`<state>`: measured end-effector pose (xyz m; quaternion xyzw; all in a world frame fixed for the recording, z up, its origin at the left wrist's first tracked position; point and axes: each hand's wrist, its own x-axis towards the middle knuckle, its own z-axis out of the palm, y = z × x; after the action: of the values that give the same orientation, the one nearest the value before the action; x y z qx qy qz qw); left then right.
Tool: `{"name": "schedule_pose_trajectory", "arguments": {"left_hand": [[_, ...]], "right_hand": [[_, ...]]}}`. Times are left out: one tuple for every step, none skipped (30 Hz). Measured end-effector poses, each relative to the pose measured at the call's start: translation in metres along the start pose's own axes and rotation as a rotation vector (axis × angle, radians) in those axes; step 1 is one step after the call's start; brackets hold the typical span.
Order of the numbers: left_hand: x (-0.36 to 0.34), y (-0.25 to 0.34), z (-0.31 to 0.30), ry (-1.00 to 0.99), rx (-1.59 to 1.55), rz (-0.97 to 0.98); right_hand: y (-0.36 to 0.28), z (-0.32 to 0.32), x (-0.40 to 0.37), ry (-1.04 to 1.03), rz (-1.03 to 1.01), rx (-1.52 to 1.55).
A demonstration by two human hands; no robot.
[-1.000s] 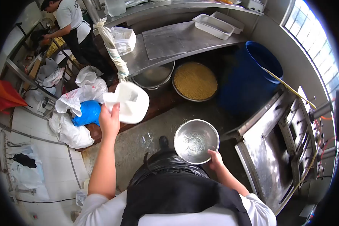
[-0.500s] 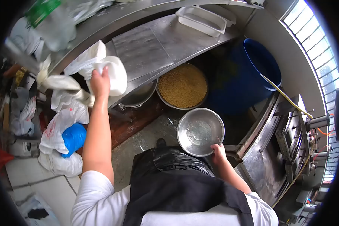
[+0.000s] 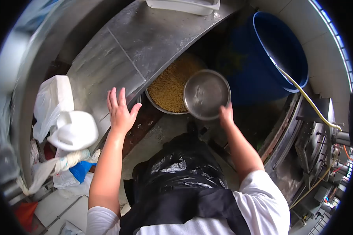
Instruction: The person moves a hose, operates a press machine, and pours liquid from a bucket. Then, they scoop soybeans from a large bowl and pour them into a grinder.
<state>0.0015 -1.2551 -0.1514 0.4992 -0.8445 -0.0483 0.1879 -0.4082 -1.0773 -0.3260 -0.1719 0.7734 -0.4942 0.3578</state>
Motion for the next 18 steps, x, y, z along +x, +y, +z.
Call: {"name": "schedule_pose_trajectory", "arguments": {"left_hand": [[0.016, -0.006, 0.024, -0.060, 0.049, -0.003], [0.030, -0.011, 0.040, -0.089, 0.053, -0.003], [0.041, -0.016, 0.056, -0.140, 0.153, -0.007], [0.050, -0.020, 0.071, -0.190, 0.251, -0.012], [0.054, -0.019, 0.078, -0.235, 0.340, -0.047], [0.055, -0.018, 0.083, -0.265, 0.342, -0.051], [0.055, -0.020, 0.085, -0.238, 0.361, -0.043], [0.055, -0.020, 0.085, -0.209, 0.381, -0.032], [0.055, -0.020, 0.085, -0.216, 0.386, -0.025], [0.055, -0.021, 0.086, -0.236, 0.392, -0.025], [0.054, -0.023, 0.087, -0.221, 0.380, 0.000], [0.054, -0.025, 0.087, -0.204, 0.368, 0.024], [0.056, -0.026, 0.086, -0.235, 0.364, 0.039], [0.056, -0.028, 0.086, -0.251, 0.368, 0.039], [0.056, -0.029, 0.086, -0.242, 0.350, 0.066], [0.057, -0.028, 0.086, -0.230, 0.332, 0.094], [0.059, -0.025, 0.084, -0.250, 0.334, 0.098], [0.060, -0.025, 0.085, -0.261, 0.338, 0.096]], "right_hand": [[-0.002, 0.011, 0.041, 0.026, -0.118, -0.103], [-0.004, 0.021, 0.080, 0.048, -0.236, -0.211], [-0.010, 0.032, 0.119, 0.023, -0.332, -0.298], [-0.018, 0.043, 0.154, -0.007, -0.431, -0.386], [-0.028, 0.054, 0.179, -0.012, -0.420, -0.418], [-0.038, 0.067, 0.202, -0.016, -0.412, -0.452], [-0.040, 0.081, 0.229, -0.012, -0.499, -0.438], [-0.040, 0.094, 0.253, -0.007, -0.586, -0.421], [-0.043, 0.105, 0.274, -0.031, -0.628, -0.442], [-0.046, 0.117, 0.294, -0.055, -0.671, -0.461], [-0.046, 0.130, 0.316, -0.062, -0.653, -0.459], [-0.045, 0.144, 0.338, -0.087, -0.673, -0.520], [-0.044, 0.156, 0.355, -0.113, -0.694, -0.581], [-0.047, 0.166, 0.366, -0.121, -0.679, -0.579], [-0.050, 0.177, 0.378, -0.177, -0.653, -0.657], [-0.052, 0.185, 0.386, -0.232, -0.628, -0.734], [-0.042, 0.193, 0.401, -0.240, -0.619, -0.731], [-0.027, 0.202, 0.418, -0.211, -0.732, -0.713]]}}
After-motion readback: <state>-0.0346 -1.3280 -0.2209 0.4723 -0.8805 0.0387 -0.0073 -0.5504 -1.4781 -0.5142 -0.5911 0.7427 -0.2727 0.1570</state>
